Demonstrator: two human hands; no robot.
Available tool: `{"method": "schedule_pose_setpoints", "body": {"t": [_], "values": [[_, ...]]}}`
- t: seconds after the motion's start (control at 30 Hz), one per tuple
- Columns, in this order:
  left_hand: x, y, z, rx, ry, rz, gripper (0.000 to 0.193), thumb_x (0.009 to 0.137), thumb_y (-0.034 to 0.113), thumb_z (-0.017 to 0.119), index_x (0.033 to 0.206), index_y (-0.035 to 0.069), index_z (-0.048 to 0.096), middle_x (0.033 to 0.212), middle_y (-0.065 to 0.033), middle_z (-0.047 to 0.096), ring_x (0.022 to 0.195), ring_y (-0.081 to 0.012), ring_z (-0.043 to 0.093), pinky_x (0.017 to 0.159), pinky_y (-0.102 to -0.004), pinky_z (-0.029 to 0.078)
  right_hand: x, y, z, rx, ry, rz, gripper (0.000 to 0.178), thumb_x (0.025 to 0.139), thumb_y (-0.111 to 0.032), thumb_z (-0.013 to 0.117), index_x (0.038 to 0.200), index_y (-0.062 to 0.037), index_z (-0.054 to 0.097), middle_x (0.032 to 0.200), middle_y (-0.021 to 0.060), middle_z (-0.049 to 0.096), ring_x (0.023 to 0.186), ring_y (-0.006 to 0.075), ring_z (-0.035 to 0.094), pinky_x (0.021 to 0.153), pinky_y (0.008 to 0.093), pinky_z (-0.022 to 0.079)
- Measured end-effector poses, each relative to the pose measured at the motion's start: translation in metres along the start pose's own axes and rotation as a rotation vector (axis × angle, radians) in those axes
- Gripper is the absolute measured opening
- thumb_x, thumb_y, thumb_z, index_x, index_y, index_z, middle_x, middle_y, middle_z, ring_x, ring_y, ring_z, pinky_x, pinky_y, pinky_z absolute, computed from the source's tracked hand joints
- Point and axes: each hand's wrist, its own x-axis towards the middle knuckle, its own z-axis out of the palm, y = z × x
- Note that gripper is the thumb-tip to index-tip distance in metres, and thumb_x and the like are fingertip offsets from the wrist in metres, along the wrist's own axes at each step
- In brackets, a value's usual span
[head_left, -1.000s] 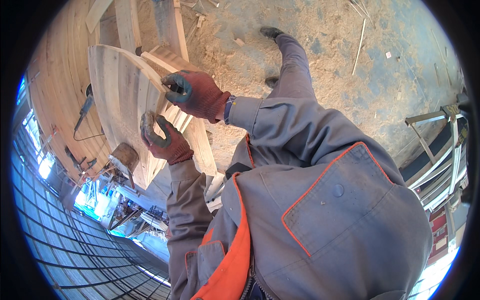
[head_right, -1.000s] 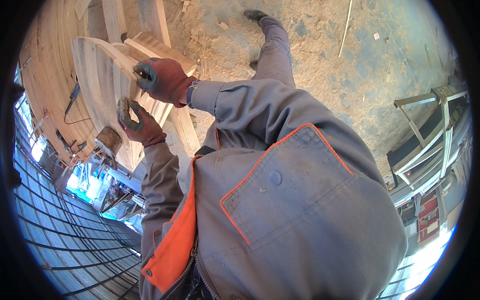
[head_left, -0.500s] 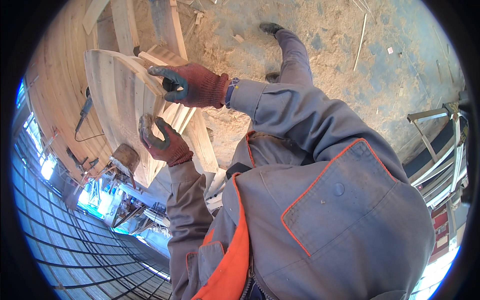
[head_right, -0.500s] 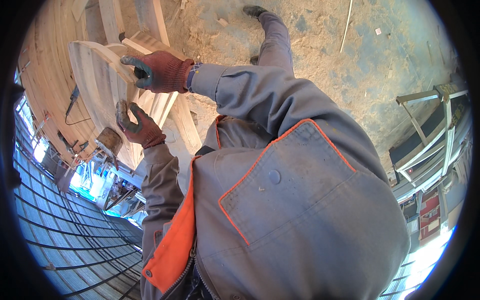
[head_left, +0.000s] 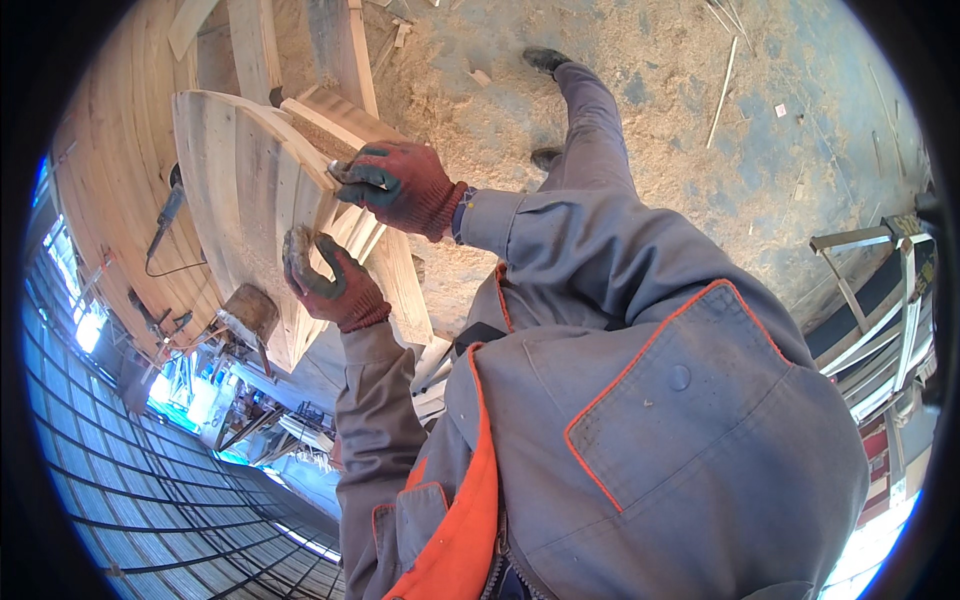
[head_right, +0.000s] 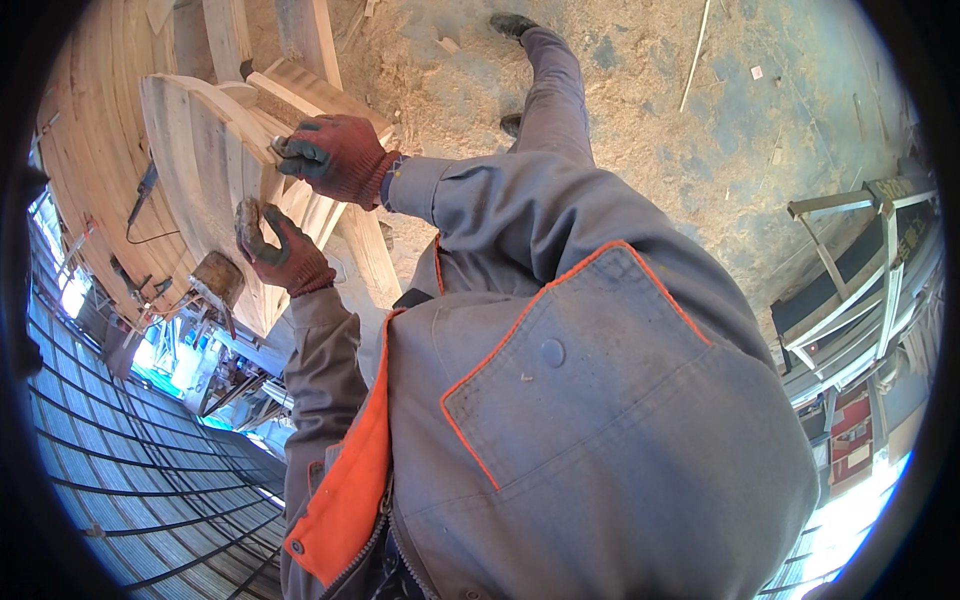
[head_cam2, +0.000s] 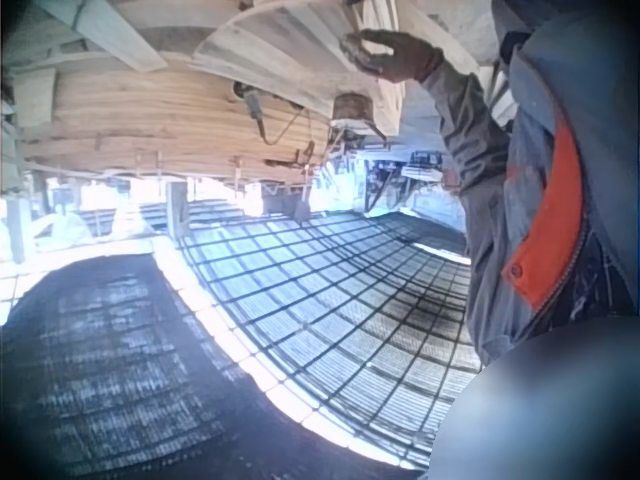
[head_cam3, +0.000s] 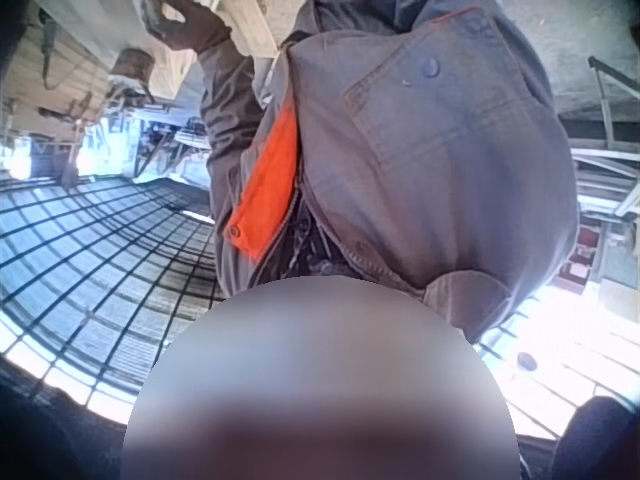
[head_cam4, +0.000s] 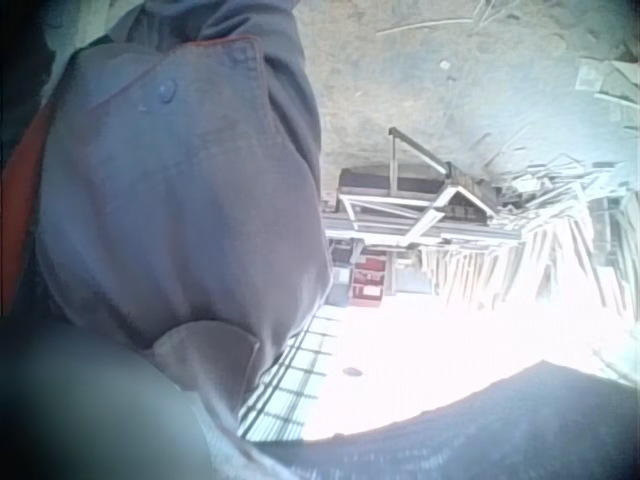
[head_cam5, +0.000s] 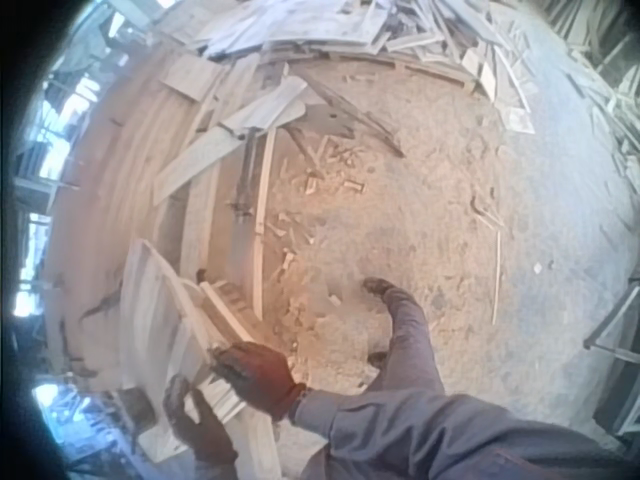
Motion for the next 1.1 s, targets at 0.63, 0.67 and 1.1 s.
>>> {"method": "schedule_pose_setpoints", "body": {"t": [0.63,0.67,1.1], "values": [[0.0,0.011,-0.006,-0.008,-0.054,0.005,0.04,0.096,0.015,0.078,0.129,-0.001,0.063,0.127,-0.0177,0.071,0.116,-0.0395,0.068,0.102,-0.0495,0.053,0.003,0.008,-0.006,0.045,-0.145,-0.054,0.029,0.089,-0.022,0.076,0.116,-0.0135,0.073,0.099,0.0082,0.074,0.091,0.0354,0.072,0.075,0.0458,0.058],[0.001,0.01,-0.007,0.003,-0.055,0.027,0.044,0.094,0.018,0.081,0.129,-0.001,0.063,0.127,-0.0184,0.071,0.116,-0.0399,0.067,0.102,-0.0499,0.053,0.002,0.007,-0.009,0.043,-0.192,-0.041,0.032,0.088,-0.021,0.076,0.119,-0.0141,0.072,0.099,0.0083,0.073,0.091,0.0356,0.072,0.076,0.0463,0.058],[0.03,0.027,0.006,0.408,-0.17,-0.297,0.103,0.067,0.059,0.093,0.137,-0.007,0.055,0.133,-0.028,0.057,0.132,-0.0462,0.052,0.109,-0.056,0.047,0.007,0.011,-0.028,0.166,-0.37,0.006,0.047,0.084,-0.013,0.07,0.13,-0.0163,0.069,0.11,0.0119,0.073,0.101,0.0377,0.072,0.083,0.0459,0.06]]}}
